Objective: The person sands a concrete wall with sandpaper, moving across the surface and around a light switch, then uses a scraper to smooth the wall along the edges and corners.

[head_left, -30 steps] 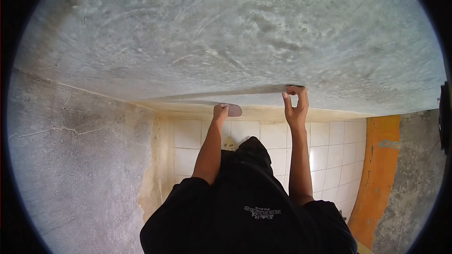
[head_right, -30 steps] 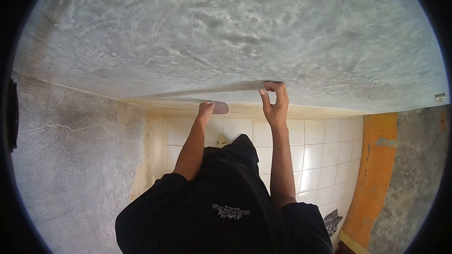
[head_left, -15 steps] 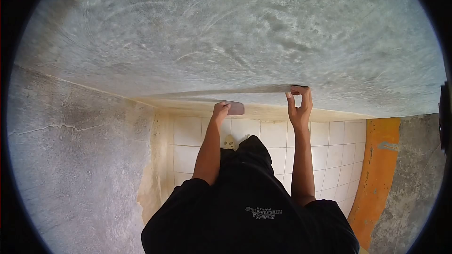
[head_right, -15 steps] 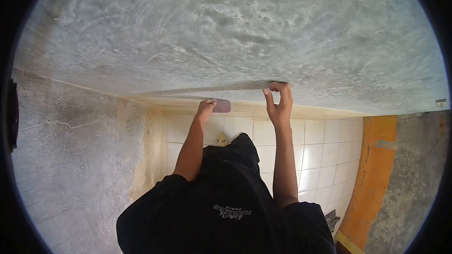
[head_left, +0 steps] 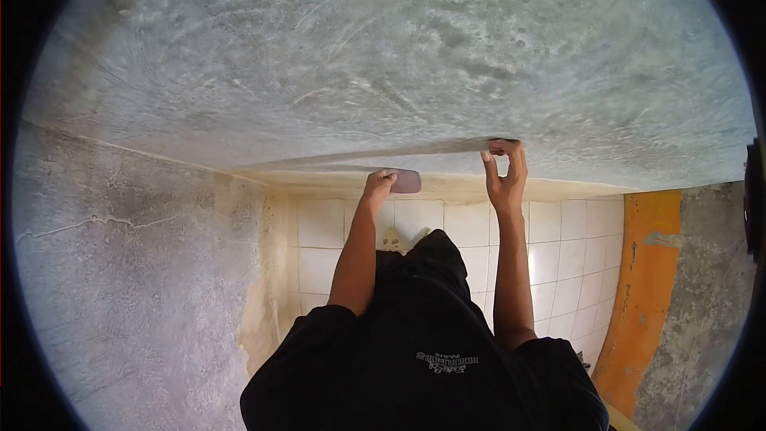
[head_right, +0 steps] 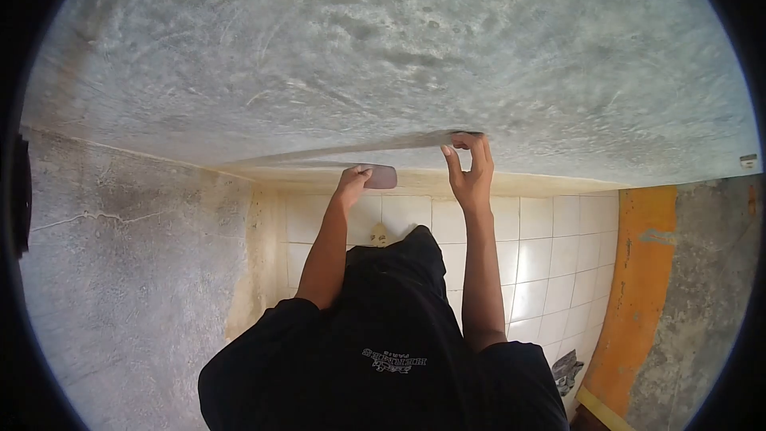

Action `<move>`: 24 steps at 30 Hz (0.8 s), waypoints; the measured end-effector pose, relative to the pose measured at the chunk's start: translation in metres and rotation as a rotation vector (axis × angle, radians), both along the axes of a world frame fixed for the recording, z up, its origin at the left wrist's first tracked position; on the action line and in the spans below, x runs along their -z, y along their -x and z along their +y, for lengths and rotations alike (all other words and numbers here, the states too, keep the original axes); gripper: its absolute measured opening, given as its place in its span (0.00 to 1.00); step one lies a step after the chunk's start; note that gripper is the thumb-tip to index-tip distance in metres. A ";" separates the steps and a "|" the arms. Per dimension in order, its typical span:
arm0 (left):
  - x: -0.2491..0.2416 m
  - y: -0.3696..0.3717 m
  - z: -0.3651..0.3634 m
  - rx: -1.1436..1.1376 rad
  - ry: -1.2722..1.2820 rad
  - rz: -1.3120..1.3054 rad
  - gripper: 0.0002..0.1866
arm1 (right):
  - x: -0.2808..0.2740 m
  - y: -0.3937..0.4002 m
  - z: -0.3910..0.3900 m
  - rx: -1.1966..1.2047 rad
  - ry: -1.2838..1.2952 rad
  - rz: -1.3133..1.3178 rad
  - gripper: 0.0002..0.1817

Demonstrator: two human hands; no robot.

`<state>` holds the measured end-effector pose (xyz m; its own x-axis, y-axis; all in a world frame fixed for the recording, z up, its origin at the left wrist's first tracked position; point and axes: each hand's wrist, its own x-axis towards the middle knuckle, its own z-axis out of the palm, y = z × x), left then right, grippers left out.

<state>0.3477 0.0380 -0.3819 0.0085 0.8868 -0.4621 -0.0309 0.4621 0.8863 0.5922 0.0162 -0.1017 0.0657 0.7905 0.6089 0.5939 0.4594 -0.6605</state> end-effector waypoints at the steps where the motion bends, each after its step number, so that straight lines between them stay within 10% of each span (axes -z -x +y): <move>1: 0.000 -0.001 -0.001 0.017 0.021 0.042 0.10 | -0.002 0.000 -0.003 0.000 0.012 0.002 0.10; 6: 0.004 0.003 0.007 0.042 0.047 0.326 0.10 | -0.015 -0.005 -0.009 -0.051 0.103 0.014 0.11; 9: -0.032 -0.009 0.001 -0.078 0.107 -0.102 0.11 | -0.016 -0.014 -0.010 -0.061 0.149 0.020 0.11; 12: 0.000 -0.006 0.005 -0.034 -0.062 0.290 0.12 | -0.017 -0.026 -0.015 -0.065 0.209 0.032 0.10; 24: -0.015 -0.019 0.005 0.062 -0.117 0.418 0.14 | -0.021 -0.084 -0.013 0.002 0.189 0.189 0.09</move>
<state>0.3668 0.0432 -0.3672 -0.1032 0.9371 -0.3335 0.3661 0.3475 0.8633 0.6763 0.0030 -0.0803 0.1662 0.8885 0.4277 0.4529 0.3165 -0.8335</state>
